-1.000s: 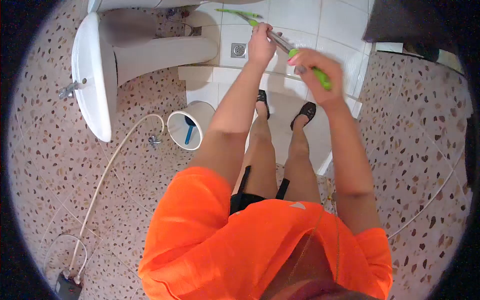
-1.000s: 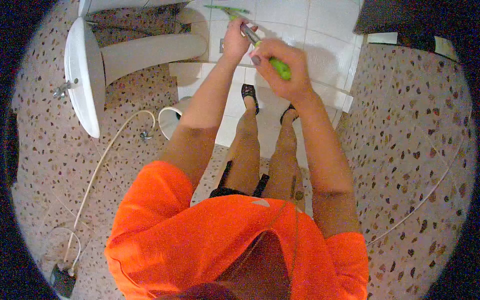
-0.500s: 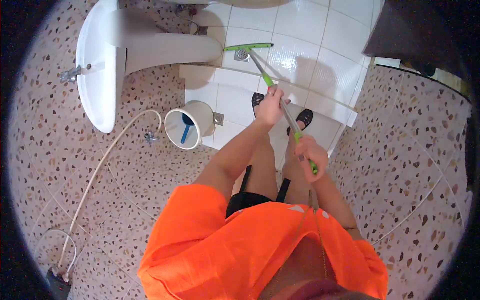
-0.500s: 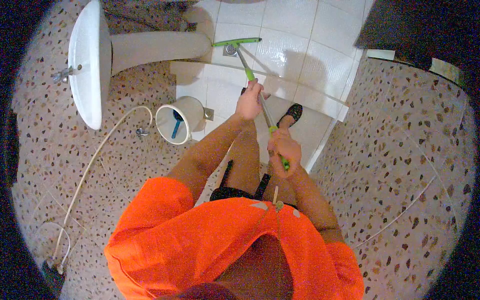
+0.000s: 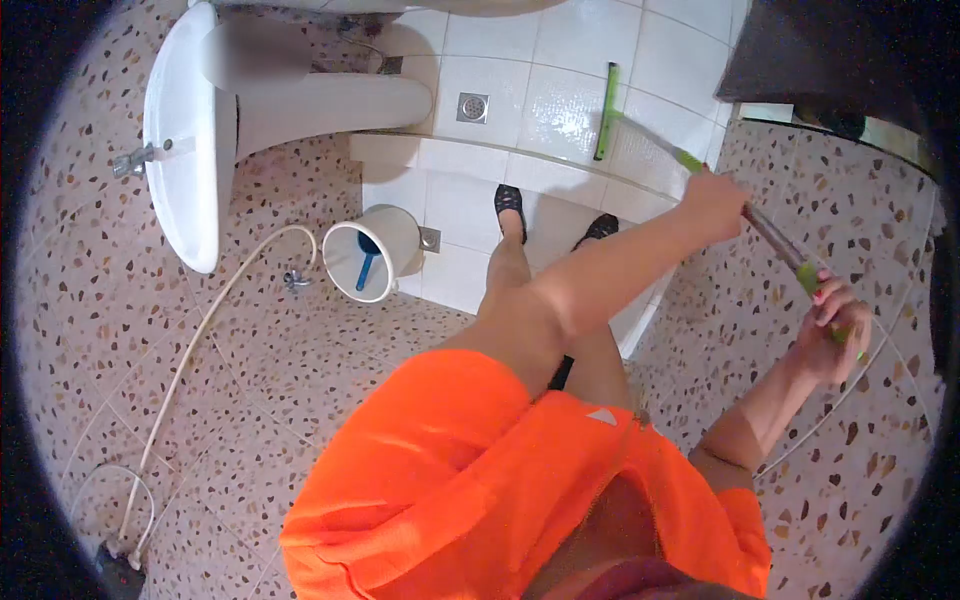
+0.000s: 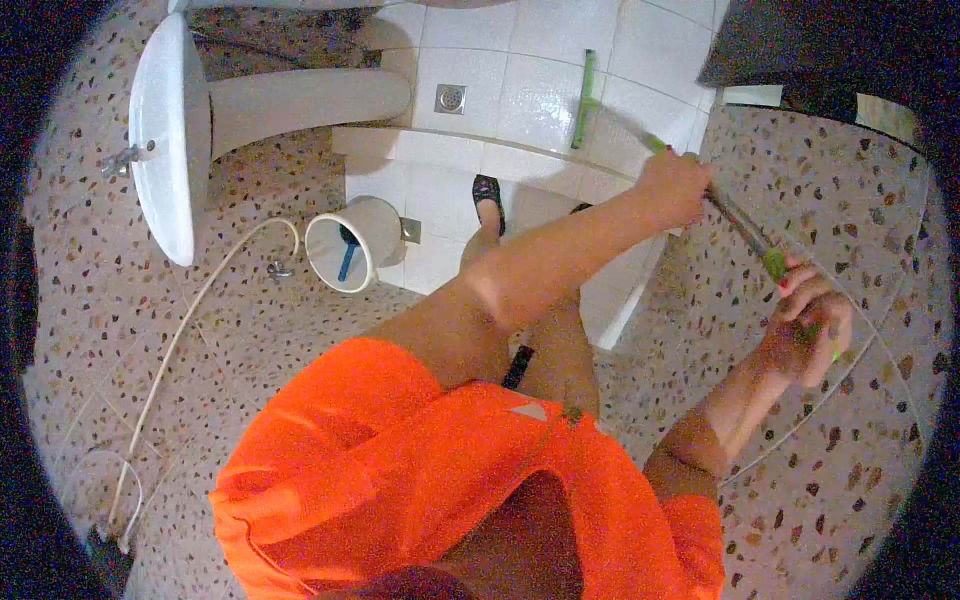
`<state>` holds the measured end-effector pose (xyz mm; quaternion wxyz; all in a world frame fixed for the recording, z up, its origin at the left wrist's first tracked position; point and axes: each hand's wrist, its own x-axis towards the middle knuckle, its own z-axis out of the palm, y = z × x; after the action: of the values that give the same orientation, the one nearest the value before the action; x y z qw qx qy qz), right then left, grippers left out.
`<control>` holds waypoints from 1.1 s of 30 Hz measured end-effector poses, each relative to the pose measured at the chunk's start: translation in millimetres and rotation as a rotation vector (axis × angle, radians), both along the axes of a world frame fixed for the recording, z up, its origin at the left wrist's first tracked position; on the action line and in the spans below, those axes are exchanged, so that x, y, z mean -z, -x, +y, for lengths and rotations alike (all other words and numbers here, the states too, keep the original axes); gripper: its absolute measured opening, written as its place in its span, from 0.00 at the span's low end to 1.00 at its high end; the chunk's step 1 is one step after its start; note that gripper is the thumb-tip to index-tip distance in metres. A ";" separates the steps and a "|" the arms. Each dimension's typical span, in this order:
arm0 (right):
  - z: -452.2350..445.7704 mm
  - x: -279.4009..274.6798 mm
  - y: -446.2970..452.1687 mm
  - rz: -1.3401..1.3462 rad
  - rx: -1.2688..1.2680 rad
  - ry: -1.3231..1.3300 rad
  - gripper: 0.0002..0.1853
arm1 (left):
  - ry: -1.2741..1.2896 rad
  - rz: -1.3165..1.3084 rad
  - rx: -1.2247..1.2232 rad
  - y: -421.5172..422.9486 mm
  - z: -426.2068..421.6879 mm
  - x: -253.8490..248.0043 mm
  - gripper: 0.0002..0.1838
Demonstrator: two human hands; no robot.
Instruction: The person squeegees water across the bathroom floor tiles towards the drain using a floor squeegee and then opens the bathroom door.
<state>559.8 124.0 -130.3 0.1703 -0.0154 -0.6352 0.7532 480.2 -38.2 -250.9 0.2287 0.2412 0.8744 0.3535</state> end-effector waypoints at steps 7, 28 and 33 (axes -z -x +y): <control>-8.4 2.1 -18.2 -0.076 0.355 0.230 0.15 | 0.049 0.020 -0.007 -18.6 33.3 27.3 0.11; -82.9 72.8 -28.0 -0.147 0.223 0.353 0.14 | 0.300 0.073 -0.113 -32.4 -67.8 78.9 0.10; -112.1 76.9 -19.2 -0.069 0.261 0.357 0.13 | 0.269 -0.001 -0.223 -31.4 -87.1 86.7 0.09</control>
<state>579.0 11.9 -207.2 0.2390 -0.1531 -0.4901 0.8241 511.6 -125.3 -337.7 0.2186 0.1099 0.9350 0.2567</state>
